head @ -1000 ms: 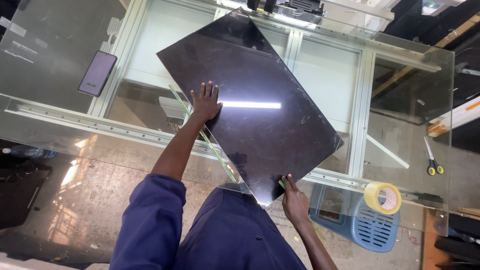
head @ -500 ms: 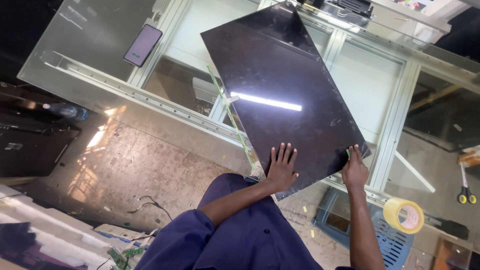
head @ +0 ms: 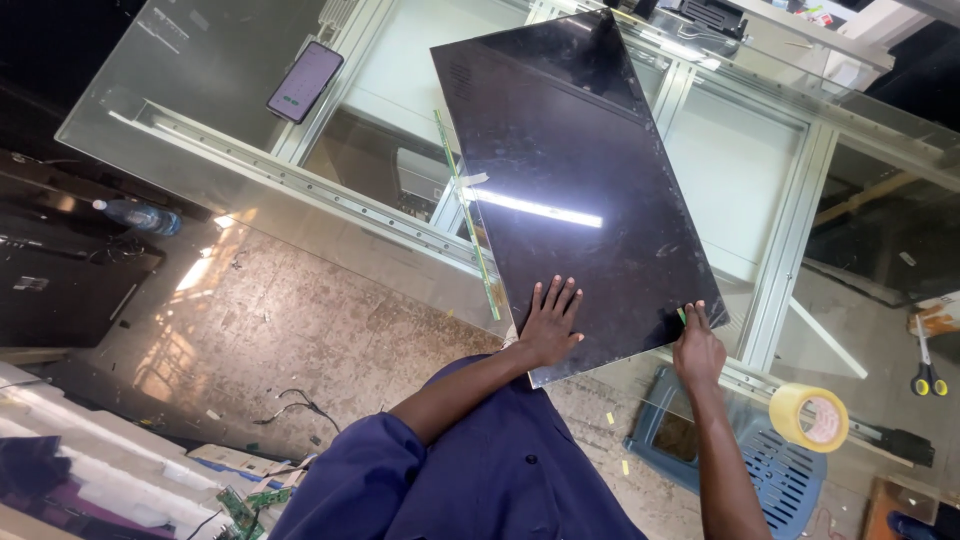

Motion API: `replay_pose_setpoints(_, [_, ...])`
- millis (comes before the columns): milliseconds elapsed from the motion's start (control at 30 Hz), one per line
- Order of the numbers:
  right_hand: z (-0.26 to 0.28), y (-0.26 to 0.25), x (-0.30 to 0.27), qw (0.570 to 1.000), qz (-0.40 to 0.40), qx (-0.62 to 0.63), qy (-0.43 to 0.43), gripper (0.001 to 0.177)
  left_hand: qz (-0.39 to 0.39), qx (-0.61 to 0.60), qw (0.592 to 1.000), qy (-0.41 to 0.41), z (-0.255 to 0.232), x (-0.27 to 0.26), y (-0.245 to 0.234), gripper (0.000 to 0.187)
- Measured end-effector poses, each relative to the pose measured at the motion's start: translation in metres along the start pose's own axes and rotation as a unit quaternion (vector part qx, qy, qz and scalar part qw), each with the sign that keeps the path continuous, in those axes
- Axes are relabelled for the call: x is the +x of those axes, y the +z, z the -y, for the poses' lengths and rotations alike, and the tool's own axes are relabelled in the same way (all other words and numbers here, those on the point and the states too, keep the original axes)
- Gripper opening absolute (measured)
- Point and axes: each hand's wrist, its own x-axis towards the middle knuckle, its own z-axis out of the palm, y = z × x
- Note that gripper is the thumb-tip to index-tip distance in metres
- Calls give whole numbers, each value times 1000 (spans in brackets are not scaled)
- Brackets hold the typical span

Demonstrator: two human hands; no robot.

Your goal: Aligning a flexible circuit strip to a glass display panel for bonding and then placing the panel into a bonding machine.

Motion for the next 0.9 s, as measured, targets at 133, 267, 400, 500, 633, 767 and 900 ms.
replay_pose_setpoints(133, [15, -4, -21, 1000, 17, -11, 9, 51, -4, -1, 1000, 16, 17, -12, -5, 78])
replay_pose_setpoints(267, [41, -17, -47, 999, 38, 6, 5, 52, 11, 20, 999, 36, 37, -25, -14, 78])
replay_pose_setpoints(400, [55, -4, -65, 997, 78, 0, 6, 55, 5, 46, 997, 61, 63, -36, -21, 76])
replay_pose_setpoints(500, [67, 10, -80, 995, 98, 2, 17, 58, -1, 74, 994, 79, 82, -42, -19, 78])
replay_pose_setpoints(633, [101, -12, -102, 996, 89, 9, 10, 57, -3, 98, 991, 92, 103, -50, -25, 76])
replay_pose_setpoints(767, [126, -19, -122, 995, 96, -4, -26, 60, -24, 124, 986, 110, 126, -50, -25, 76])
replay_pose_setpoints(900, [151, -21, -130, 994, 97, -7, -46, 61, -43, 147, 979, 137, 151, -47, -30, 75])
